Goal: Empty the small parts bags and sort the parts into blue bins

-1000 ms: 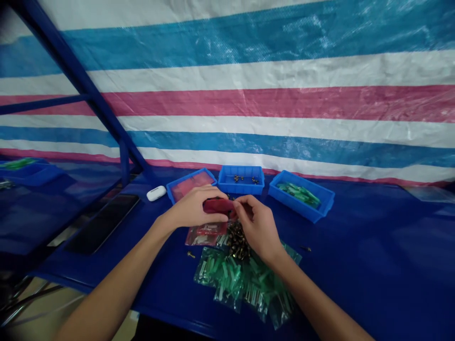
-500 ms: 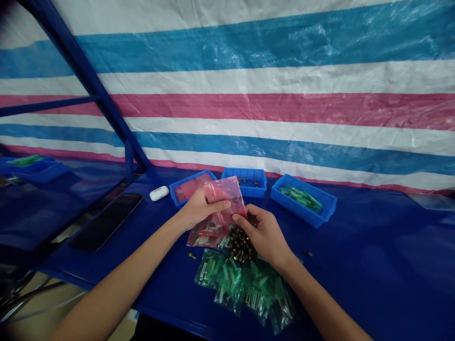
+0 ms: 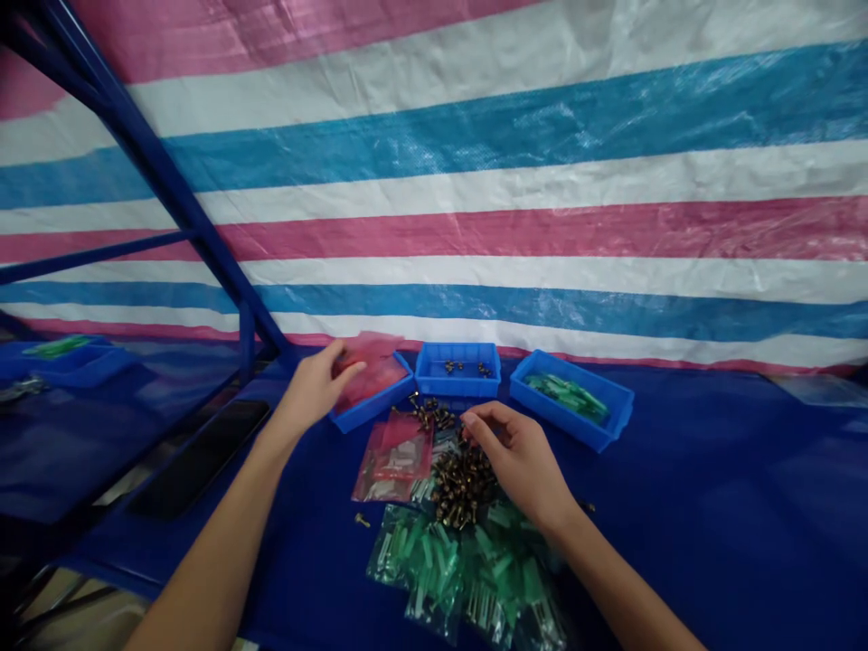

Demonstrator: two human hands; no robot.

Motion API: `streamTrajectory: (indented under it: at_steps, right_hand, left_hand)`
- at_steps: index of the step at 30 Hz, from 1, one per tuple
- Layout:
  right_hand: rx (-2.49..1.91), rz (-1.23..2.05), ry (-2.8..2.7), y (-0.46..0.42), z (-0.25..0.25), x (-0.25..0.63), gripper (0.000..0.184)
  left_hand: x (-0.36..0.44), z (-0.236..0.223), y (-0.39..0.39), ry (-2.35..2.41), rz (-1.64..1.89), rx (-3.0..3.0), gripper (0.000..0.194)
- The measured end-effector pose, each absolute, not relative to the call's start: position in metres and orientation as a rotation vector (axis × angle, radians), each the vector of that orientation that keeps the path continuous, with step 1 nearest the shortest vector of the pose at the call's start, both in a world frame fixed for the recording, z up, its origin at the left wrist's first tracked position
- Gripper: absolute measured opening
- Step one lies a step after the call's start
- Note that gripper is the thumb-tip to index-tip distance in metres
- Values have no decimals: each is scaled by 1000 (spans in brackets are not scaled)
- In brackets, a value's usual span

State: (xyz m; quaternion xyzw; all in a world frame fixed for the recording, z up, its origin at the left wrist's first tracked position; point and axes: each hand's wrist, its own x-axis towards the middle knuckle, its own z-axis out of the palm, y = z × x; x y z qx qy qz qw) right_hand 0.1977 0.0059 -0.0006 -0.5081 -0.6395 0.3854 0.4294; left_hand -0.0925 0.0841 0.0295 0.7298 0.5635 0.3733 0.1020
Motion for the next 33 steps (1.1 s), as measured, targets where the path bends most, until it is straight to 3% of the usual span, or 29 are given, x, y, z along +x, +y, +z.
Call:
streamTrajectory:
  at_steps: [8, 18, 21, 26, 33]
  right_hand:
    - [-1327, 895, -1634, 7, 3, 209, 33]
    - [-1403, 721, -1667, 9, 8, 215, 32]
    - [-1437, 637, -1734, 8, 7, 214, 32]
    - [-1447, 556, -1807, 6, 7, 212, 30]
    - [-1403, 484, -1930, 6, 3, 212, 25]
  left_hand:
    - [-134, 29, 92, 1637, 921, 2106, 40]
    - [-132, 23, 94, 1931, 536, 2528, 25]
    - [-120, 26, 89, 2066, 586, 2635, 25]
    - [-91, 18, 86, 1731, 491, 2756, 30]
    - [-72, 16, 78, 1799, 593, 2815, 36]
